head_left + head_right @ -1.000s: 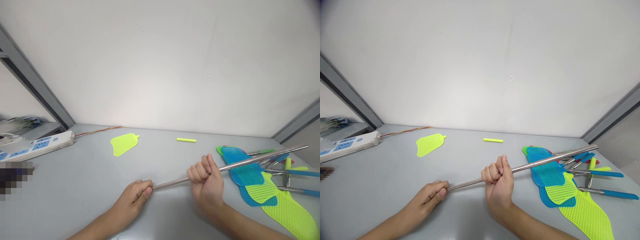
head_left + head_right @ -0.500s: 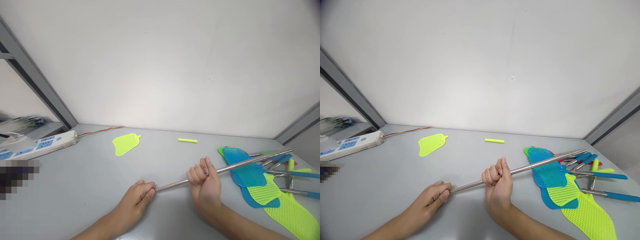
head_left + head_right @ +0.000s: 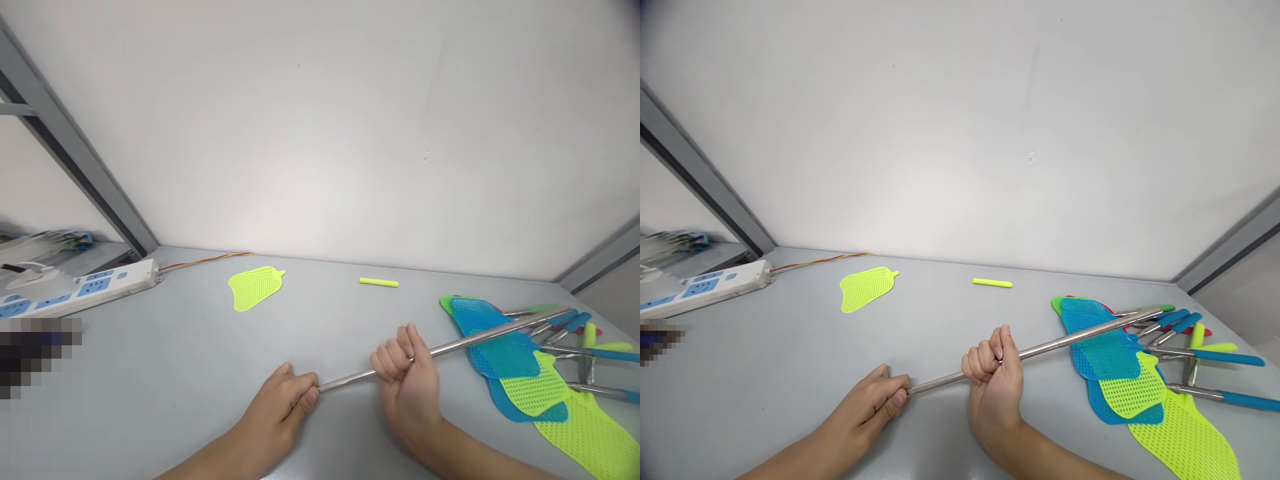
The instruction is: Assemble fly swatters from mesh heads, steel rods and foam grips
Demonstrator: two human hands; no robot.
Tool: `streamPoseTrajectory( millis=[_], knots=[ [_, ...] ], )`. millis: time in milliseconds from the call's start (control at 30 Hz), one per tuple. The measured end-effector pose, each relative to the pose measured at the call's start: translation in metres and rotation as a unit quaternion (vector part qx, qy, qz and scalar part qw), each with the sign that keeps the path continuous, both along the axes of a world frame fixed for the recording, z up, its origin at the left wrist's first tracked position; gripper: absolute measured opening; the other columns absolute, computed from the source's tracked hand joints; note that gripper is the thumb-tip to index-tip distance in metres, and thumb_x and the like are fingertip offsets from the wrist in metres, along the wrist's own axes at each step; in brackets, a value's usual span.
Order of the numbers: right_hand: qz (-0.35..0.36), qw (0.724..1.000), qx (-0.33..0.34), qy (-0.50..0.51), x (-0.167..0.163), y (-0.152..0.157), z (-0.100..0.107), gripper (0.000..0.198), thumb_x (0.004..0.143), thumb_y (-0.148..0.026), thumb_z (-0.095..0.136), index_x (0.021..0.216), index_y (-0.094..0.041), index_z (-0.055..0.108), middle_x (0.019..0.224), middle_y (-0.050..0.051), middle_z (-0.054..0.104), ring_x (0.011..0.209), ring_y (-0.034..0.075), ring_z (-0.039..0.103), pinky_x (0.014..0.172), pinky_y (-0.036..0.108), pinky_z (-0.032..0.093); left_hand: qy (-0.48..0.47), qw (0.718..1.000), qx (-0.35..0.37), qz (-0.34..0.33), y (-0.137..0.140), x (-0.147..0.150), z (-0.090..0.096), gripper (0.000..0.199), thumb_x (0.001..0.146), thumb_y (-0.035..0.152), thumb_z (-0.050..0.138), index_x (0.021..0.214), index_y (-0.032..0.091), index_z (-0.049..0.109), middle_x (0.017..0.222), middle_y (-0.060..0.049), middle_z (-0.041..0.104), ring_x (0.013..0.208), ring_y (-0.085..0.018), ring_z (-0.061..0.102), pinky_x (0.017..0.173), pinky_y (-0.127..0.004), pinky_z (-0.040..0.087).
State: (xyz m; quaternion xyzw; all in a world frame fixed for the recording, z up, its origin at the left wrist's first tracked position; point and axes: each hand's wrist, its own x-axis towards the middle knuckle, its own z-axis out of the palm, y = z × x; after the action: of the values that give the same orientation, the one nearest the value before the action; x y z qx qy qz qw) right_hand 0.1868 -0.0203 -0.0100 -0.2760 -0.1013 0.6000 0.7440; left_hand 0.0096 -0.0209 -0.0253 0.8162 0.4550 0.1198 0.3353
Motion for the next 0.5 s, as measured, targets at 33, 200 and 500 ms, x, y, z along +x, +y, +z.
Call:
streamPoseTrajectory(
  millis=[33, 200, 500],
  knots=[
    [0.001, 1.000, -0.001, -0.006, 0.000, 0.000, 0.000, 0.041, 0.077, -0.043, 0.043, 0.052, -0.019, 0.023, 0.041, -0.009, 0.008, 0.038, 0.007, 0.004, 0.035, 0.023, 0.010, 0.000, 1.000, 0.001, 0.000, 0.000, 0.000, 0.001, 0.036, 0.088, 0.036, 0.020, 0.058, 0.019, 0.030, 0.054, 0.003, 0.036, 0.065, -0.015, 0.037, 0.060, -0.025, 0.031],
    [0.001, 1.000, -0.007, -0.024, 0.000, 0.003, -0.001, 0.041, 0.077, -0.044, 0.043, 0.053, -0.019, 0.022, 0.041, -0.009, 0.008, 0.038, 0.007, 0.004, 0.035, 0.023, 0.010, 0.001, 1.000, 0.004, -0.001, -0.001, 0.001, 0.002, 0.037, 0.087, 0.037, 0.020, 0.057, 0.019, 0.030, 0.054, 0.003, 0.035, 0.064, -0.015, 0.036, 0.059, -0.026, 0.030],
    [0.036, 0.998, -0.042, 0.001, 0.008, 0.016, 0.002, 0.037, 0.076, -0.039, 0.046, 0.053, -0.019, 0.024, 0.043, -0.009, 0.010, 0.038, 0.007, 0.007, 0.036, 0.022, 0.013, -0.001, 1.000, -0.013, 0.011, 0.000, 0.002, 0.001, 0.037, 0.087, 0.039, 0.020, 0.059, 0.019, 0.032, 0.055, 0.003, 0.037, 0.065, -0.015, 0.037, 0.059, -0.025, 0.030]
  ],
)
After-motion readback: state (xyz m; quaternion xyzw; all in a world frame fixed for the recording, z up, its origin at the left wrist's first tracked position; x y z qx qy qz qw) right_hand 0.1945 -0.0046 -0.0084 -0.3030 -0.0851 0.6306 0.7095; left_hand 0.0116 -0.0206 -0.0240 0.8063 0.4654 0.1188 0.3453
